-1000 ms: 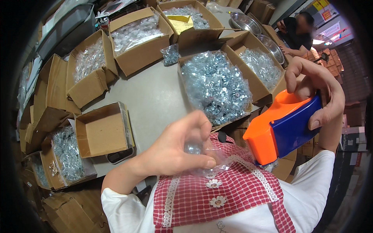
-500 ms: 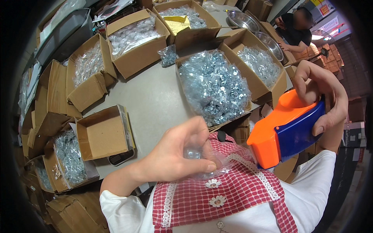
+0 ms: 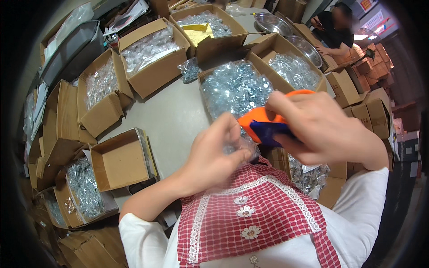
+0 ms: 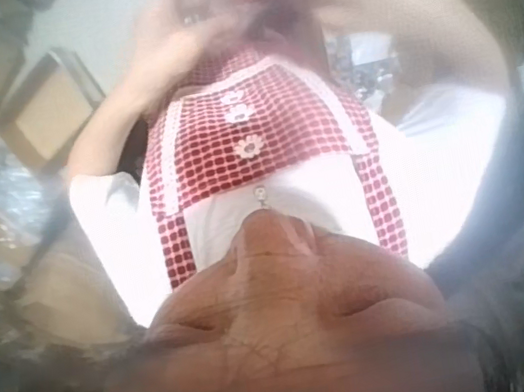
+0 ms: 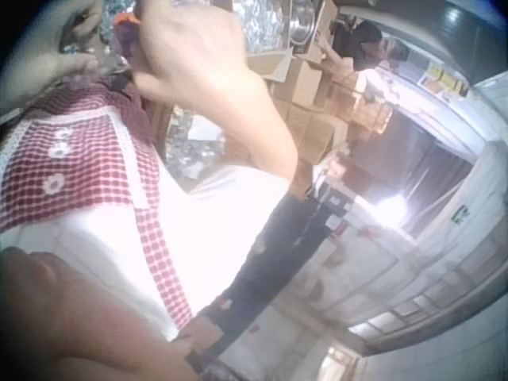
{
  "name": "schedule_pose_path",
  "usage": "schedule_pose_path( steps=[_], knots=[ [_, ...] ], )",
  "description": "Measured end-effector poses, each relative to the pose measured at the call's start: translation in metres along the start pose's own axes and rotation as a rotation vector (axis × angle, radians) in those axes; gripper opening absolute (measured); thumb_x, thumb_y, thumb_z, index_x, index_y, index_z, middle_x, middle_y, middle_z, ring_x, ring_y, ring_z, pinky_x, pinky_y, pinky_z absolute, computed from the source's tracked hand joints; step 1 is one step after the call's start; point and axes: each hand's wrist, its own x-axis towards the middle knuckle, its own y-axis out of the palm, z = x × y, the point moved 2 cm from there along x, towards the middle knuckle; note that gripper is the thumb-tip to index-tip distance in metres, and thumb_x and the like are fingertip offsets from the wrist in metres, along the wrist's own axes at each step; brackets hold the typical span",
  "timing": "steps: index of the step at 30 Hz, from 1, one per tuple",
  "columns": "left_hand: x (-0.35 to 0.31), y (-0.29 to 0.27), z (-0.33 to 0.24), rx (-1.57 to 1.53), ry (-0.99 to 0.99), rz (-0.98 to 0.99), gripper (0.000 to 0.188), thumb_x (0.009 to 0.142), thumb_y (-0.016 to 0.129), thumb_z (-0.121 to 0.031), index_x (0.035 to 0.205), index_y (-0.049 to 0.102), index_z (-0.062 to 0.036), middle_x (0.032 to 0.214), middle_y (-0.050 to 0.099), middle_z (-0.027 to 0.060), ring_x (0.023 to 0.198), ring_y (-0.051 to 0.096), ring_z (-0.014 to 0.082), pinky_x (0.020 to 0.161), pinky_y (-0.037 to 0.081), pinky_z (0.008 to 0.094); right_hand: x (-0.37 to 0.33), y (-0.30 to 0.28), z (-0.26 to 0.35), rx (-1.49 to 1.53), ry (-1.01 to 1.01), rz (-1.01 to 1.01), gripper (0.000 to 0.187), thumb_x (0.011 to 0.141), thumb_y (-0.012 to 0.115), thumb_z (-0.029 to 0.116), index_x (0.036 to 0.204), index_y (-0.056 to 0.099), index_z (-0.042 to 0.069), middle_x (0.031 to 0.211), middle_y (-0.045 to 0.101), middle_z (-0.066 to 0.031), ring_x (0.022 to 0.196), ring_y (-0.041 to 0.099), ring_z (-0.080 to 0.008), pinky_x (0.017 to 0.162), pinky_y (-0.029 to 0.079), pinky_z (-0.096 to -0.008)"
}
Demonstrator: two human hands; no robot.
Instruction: The person sorts small metal hardware pieces from a box onto a table, places them into a clear plastic bag, and seals the bag using a handheld tape dispenser. The sealed bag is then placed into a cardboard box.
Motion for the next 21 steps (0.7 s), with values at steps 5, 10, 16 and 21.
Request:
schedule_pose_path(
  steps=[5, 10, 16, 21],
  knots=[
    [-0.03, 0.02, -0.016, -0.306, 0.246, 0.147, 0.03, 0.09, 0.069, 0.011, 0.102, 0.046, -0.003, 0.093, 0.069, 0.0097, 0.105, 0.074, 0.0171, 0.087, 0.057, 0.032, 0.041, 0.048, -0.074, -0.356, 0.25, -0.352, 0.041, 0.081, 0.081, 0.01, 0.115, 0.058, 0.006, 0.079, 0.066, -0.0127, 0.077, 0.069, -0.0344, 0.064, 0.054, -0.0455],
    [-0.022, 0.014, 0.008, -0.544, -0.035, 0.139, 0.04, 0.092, 0.071, 0.01, 0.116, 0.042, -0.0033, 0.103, 0.077, 0.0176, 0.103, 0.074, 0.0197, 0.087, 0.058, 0.032, 0.03, 0.106, -0.086, -0.248, 0.208, -0.628, 0.032, 0.083, 0.084, 0.015, 0.106, 0.062, 0.008, 0.081, 0.066, -0.0104, 0.075, 0.068, -0.0322, 0.066, 0.055, -0.0419],
    [-0.009, 0.008, 0.028, -0.623, -0.143, 0.035, 0.049, 0.091, 0.071, 0.013, 0.124, 0.039, -0.0024, 0.1, 0.077, 0.0202, 0.106, 0.075, 0.0286, 0.093, 0.061, 0.0391, 0.033, 0.138, -0.082, -0.263, 0.442, -0.623, 0.041, 0.082, 0.08, 0.012, 0.117, 0.061, 0.006, 0.113, 0.067, -0.0155, 0.109, 0.066, -0.0346, 0.09, 0.056, -0.0425],
    [0.004, 0.006, 0.025, -0.563, -0.067, -0.056, 0.051, 0.091, 0.07, 0.013, 0.129, 0.039, -0.0011, 0.104, 0.078, 0.0217, 0.105, 0.075, 0.027, 0.092, 0.061, 0.0385, -0.008, 0.109, -0.05, 0.809, 0.287, -0.527, 0.06, 0.077, 0.082, 0.013, 0.132, 0.06, 0.002, 0.136, 0.062, -0.0156, 0.128, 0.062, -0.0285, 0.109, 0.049, -0.0425]
  ],
)
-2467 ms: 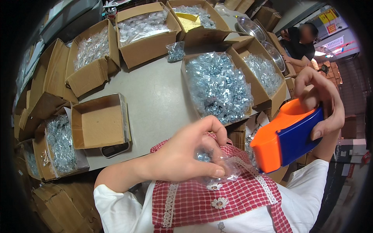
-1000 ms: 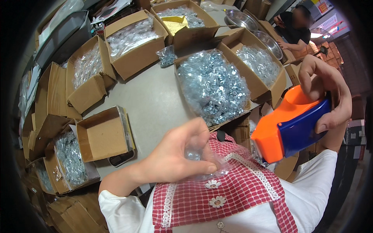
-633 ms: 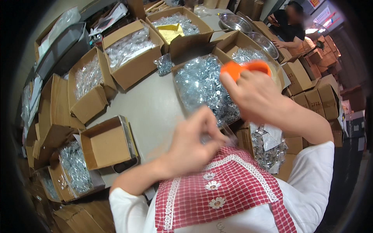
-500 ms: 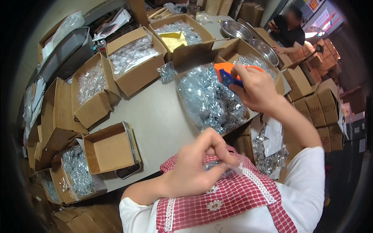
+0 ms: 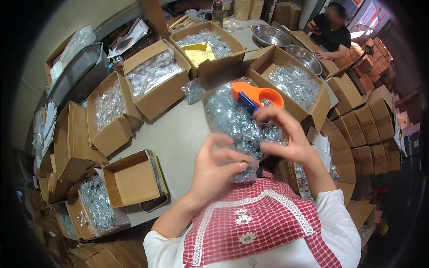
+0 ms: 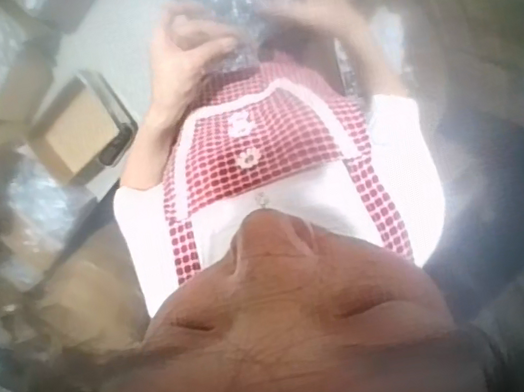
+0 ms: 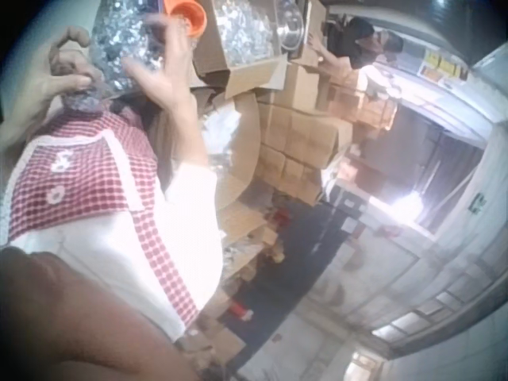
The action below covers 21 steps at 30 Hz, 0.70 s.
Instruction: The person sorts small metal hardware pieces from a box onto a table, places them into a clear plastic bag, and seals the bag using a handheld tape dispenser. The sealed bag is then placed into a cardboard box.
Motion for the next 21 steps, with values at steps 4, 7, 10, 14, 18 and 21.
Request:
schedule_pose_path(
  steps=[4, 7, 10, 14, 18, 21],
  knots=[
    [0.007, 0.002, -0.003, 0.068, 0.018, -0.026, 0.049, 0.092, 0.069, 0.012, 0.13, 0.041, -0.001, 0.107, 0.078, 0.0219, 0.104, 0.074, 0.0233, 0.088, 0.062, 0.0346, -0.025, 0.025, 0.007, 0.019, -0.028, 0.143, 0.055, 0.085, 0.087, 0.016, 0.13, 0.06, -0.002, 0.134, 0.062, -0.0136, 0.128, 0.061, -0.0217, 0.111, 0.048, -0.0393],
    [0.015, 0.004, 0.006, 0.052, 0.031, -0.058, 0.047, 0.092, 0.07, 0.01, 0.129, 0.043, -0.0013, 0.107, 0.078, 0.0204, 0.103, 0.074, 0.0217, 0.085, 0.061, 0.0319, -0.034, 0.046, -0.012, 0.102, 0.087, -0.01, 0.037, 0.089, 0.083, 0.008, 0.12, 0.066, -0.002, 0.119, 0.069, -0.0116, 0.113, 0.068, -0.0191, 0.099, 0.055, -0.0344],
    [0.03, 0.001, 0.025, 0.117, 0.048, -0.154, 0.052, 0.088, 0.078, 0.004, 0.129, 0.046, -0.0037, 0.102, 0.078, 0.0153, 0.088, 0.074, 0.0173, 0.071, 0.057, 0.0285, -0.035, 0.054, -0.035, 0.071, 0.029, -0.171, 0.025, 0.09, 0.081, 0.003, 0.111, 0.069, -0.001, 0.107, 0.072, -0.0086, 0.101, 0.071, -0.0161, 0.091, 0.058, -0.0301],
    [0.045, -0.005, 0.048, 0.189, 0.061, -0.166, 0.054, 0.088, 0.079, 0.003, 0.13, 0.047, -0.0041, 0.101, 0.077, 0.013, 0.088, 0.073, 0.0162, 0.072, 0.056, 0.0274, -0.037, 0.061, -0.059, 0.1, 0.273, -0.154, 0.027, 0.09, 0.08, 0.006, 0.112, 0.067, -0.001, 0.109, 0.07, -0.0068, 0.102, 0.068, -0.0156, 0.093, 0.056, -0.0313],
    [0.037, -0.003, 0.047, 0.108, -0.067, -0.11, 0.059, 0.086, 0.08, 0.005, 0.134, 0.047, -0.0032, 0.099, 0.077, 0.0124, 0.088, 0.073, 0.017, 0.074, 0.056, 0.0273, -0.037, 0.04, -0.052, 0.55, 0.3, -0.116, 0.049, 0.081, 0.081, 0.013, 0.125, 0.061, 0.002, 0.12, 0.066, -0.0087, 0.114, 0.063, -0.0188, 0.107, 0.047, -0.0355],
    [0.03, 0.002, 0.029, 0.0, -0.178, 0.0, 0.064, 0.083, 0.081, 0.007, 0.136, 0.047, -0.0027, 0.096, 0.077, 0.0133, 0.088, 0.074, 0.0179, 0.077, 0.056, 0.0277, -0.026, 0.018, -0.037, 0.844, 0.302, -0.046, 0.052, 0.077, 0.075, 0.005, 0.127, 0.062, 0.002, 0.12, 0.067, -0.0066, 0.115, 0.063, -0.0185, 0.102, 0.049, -0.0332]
  ],
)
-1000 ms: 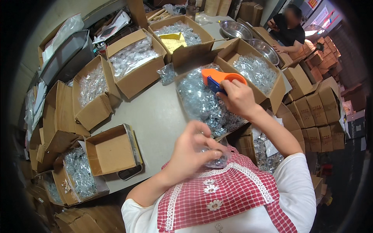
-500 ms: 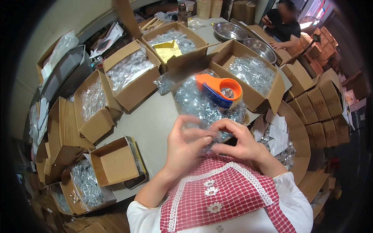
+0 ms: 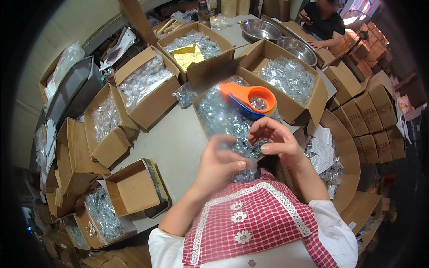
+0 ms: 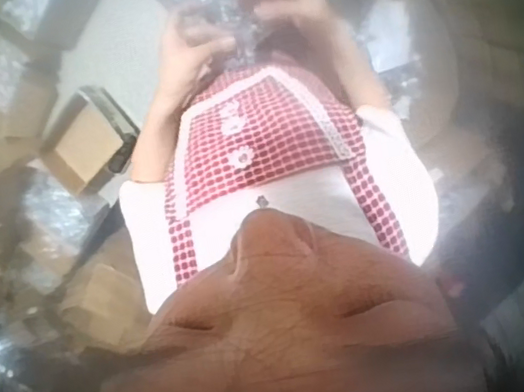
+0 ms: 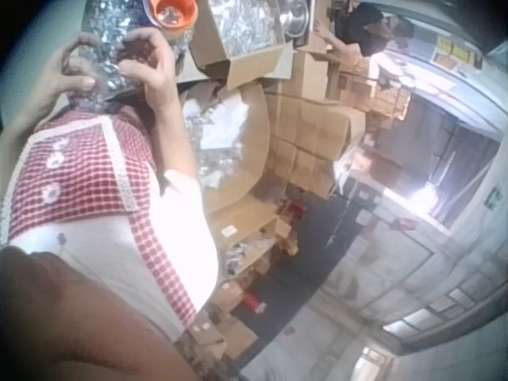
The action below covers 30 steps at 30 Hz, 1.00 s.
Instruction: The person sorts small metal hardware pieces from a box onto a table, places them into a clear plastic bag, and seals the bag using a handheld tape dispenser. The sealed bag is then placed into a cardboard box.
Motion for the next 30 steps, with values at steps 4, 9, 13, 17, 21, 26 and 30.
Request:
schedule_pose_path(
  steps=[4, 9, 13, 17, 21, 26, 30],
  knots=[
    [-0.008, 0.005, -0.023, 0.01, -0.082, 0.118, 0.067, 0.08, 0.083, 0.007, 0.136, 0.046, -0.0023, 0.093, 0.077, 0.0148, 0.087, 0.075, 0.0192, 0.081, 0.057, 0.03, 0.014, 0.01, 0.036, -0.204, -0.064, 0.12, 0.048, 0.076, 0.078, 0.014, 0.122, 0.067, 0.001, 0.118, 0.066, -0.0059, 0.113, 0.062, -0.0187, 0.103, 0.046, -0.0354],
    [-0.01, 0.0, -0.039, 0.211, -0.05, 0.18, 0.067, 0.078, 0.084, 0.008, 0.133, 0.046, -0.0021, 0.093, 0.078, 0.0158, 0.09, 0.076, 0.0205, 0.084, 0.058, 0.0323, 0.044, 0.027, 0.066, -0.588, -0.242, 0.447, 0.041, 0.073, 0.08, 0.029, 0.103, 0.072, 0.002, 0.116, 0.065, -0.0107, 0.113, 0.061, -0.0231, 0.105, 0.044, -0.0381],
    [-0.015, -0.007, -0.048, 0.286, -0.015, 0.247, 0.065, 0.084, 0.082, 0.003, 0.137, 0.043, 0.0019, 0.095, 0.078, 0.0172, 0.096, 0.076, 0.0212, 0.089, 0.058, 0.0347, 0.054, 0.036, 0.075, -0.562, -0.221, 0.584, 0.042, 0.065, 0.079, 0.029, 0.099, 0.073, 0.004, 0.115, 0.065, -0.0108, 0.113, 0.061, -0.024, 0.105, 0.044, -0.0385],
    [-0.022, -0.007, -0.053, 0.209, -0.023, 0.285, 0.069, 0.083, 0.082, 0.004, 0.139, 0.042, 0.0034, 0.094, 0.078, 0.0168, 0.094, 0.075, 0.0204, 0.089, 0.058, 0.035, 0.058, 0.043, 0.072, -0.53, -0.218, 0.615, 0.035, 0.072, 0.079, 0.028, 0.1, 0.071, 0.008, 0.119, 0.065, -0.0109, 0.119, 0.058, -0.0264, 0.11, 0.038, -0.0408],
    [-0.022, -0.007, -0.054, 0.222, -0.011, 0.28, 0.074, 0.083, 0.083, 0.003, 0.143, 0.041, 0.004, 0.094, 0.078, 0.0165, 0.093, 0.075, 0.0202, 0.088, 0.058, 0.0349, 0.057, 0.045, 0.072, -0.584, -0.23, 0.64, 0.038, 0.07, 0.077, 0.032, 0.098, 0.07, 0.008, 0.12, 0.065, -0.0109, 0.121, 0.057, -0.0268, 0.112, 0.035, -0.042],
    [-0.021, -0.009, -0.055, 0.205, -0.015, 0.324, 0.075, 0.082, 0.084, 0.004, 0.143, 0.041, 0.0034, 0.092, 0.077, 0.0153, 0.092, 0.075, 0.0206, 0.089, 0.058, 0.035, 0.054, 0.044, 0.071, -0.477, -0.156, 0.633, 0.041, 0.065, 0.078, 0.033, 0.097, 0.069, 0.008, 0.126, 0.063, -0.012, 0.124, 0.056, -0.0268, 0.113, 0.034, -0.0423],
    [-0.022, -0.008, -0.057, 0.127, -0.025, 0.379, 0.072, 0.08, 0.084, 0.005, 0.139, 0.044, 0.0016, 0.091, 0.077, 0.0148, 0.093, 0.075, 0.0211, 0.089, 0.057, 0.0347, 0.052, 0.048, 0.063, -0.336, -0.152, 0.597, 0.038, 0.062, 0.077, 0.025, 0.095, 0.069, 0.007, 0.134, 0.058, -0.0145, 0.126, 0.055, -0.0264, 0.114, 0.036, -0.0412]
  ],
)
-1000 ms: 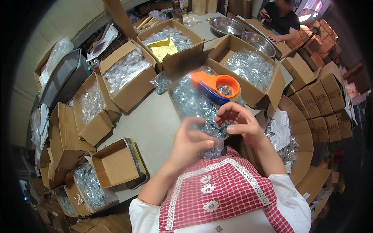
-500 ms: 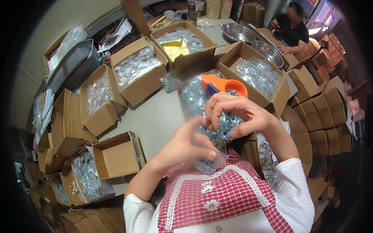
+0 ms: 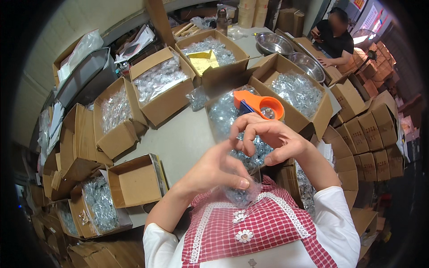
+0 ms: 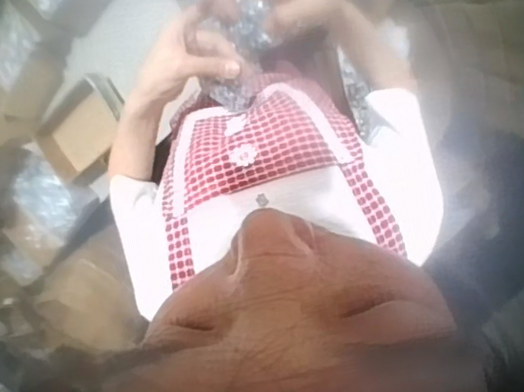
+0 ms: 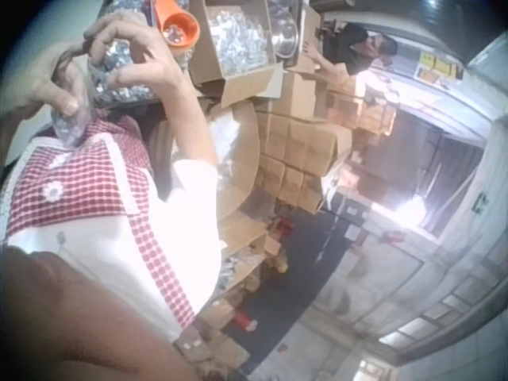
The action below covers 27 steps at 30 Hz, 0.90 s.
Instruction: The person sorts small metal hardware pieces from a box onto a table, places them into a clear plastic bag, and seals the bag using a handheld tape dispenser. The sealed bag is then placed into a cardboard box.
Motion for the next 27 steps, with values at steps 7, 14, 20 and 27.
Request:
schedule_pose_path(
  steps=[7, 14, 20, 27],
  knots=[
    [0.0, 0.002, 0.0, -0.119, 0.01, 0.022, 0.063, 0.078, 0.084, 0.007, 0.131, 0.05, -0.0005, 0.091, 0.077, 0.0152, 0.093, 0.076, 0.0224, 0.09, 0.057, 0.034, 0.004, 0.015, -0.018, 0.393, 0.018, -0.045, 0.029, 0.06, 0.078, 0.011, 0.086, 0.068, 0.008, 0.154, 0.046, -0.022, 0.142, 0.049, -0.0314, 0.123, 0.031, -0.0463],
    [0.001, 0.004, 0.002, -0.122, 0.017, 0.005, 0.067, 0.075, 0.086, 0.005, 0.132, 0.05, 0.0002, 0.091, 0.078, 0.0161, 0.092, 0.077, 0.0237, 0.091, 0.058, 0.035, 0.006, 0.023, -0.023, 0.582, 0.018, -0.032, 0.028, 0.06, 0.078, 0.007, 0.086, 0.069, 0.007, 0.158, 0.044, -0.0239, 0.142, 0.051, -0.0324, 0.12, 0.037, -0.044],
    [0.002, 0.005, 0.003, -0.151, 0.038, 0.003, 0.072, 0.075, 0.086, 0.006, 0.136, 0.049, 0.0014, 0.092, 0.079, 0.017, 0.091, 0.078, 0.0249, 0.091, 0.058, 0.0353, 0.008, 0.025, -0.021, 0.63, -0.002, -0.014, 0.024, 0.065, 0.077, 0.001, 0.087, 0.068, 0.003, 0.158, 0.042, -0.0272, 0.132, 0.06, -0.0325, 0.11, 0.05, -0.0411],
    [0.002, 0.006, 0.004, -0.146, 0.038, -0.016, 0.072, 0.074, 0.085, 0.007, 0.136, 0.049, 0.0019, 0.091, 0.077, 0.0143, 0.09, 0.078, 0.0241, 0.091, 0.058, 0.0344, 0.003, 0.026, -0.027, 0.654, -0.002, -0.066, 0.023, 0.067, 0.078, -0.001, 0.089, 0.069, 0.0, 0.157, 0.043, -0.028, 0.128, 0.064, -0.0318, 0.106, 0.053, -0.0409]
  ],
)
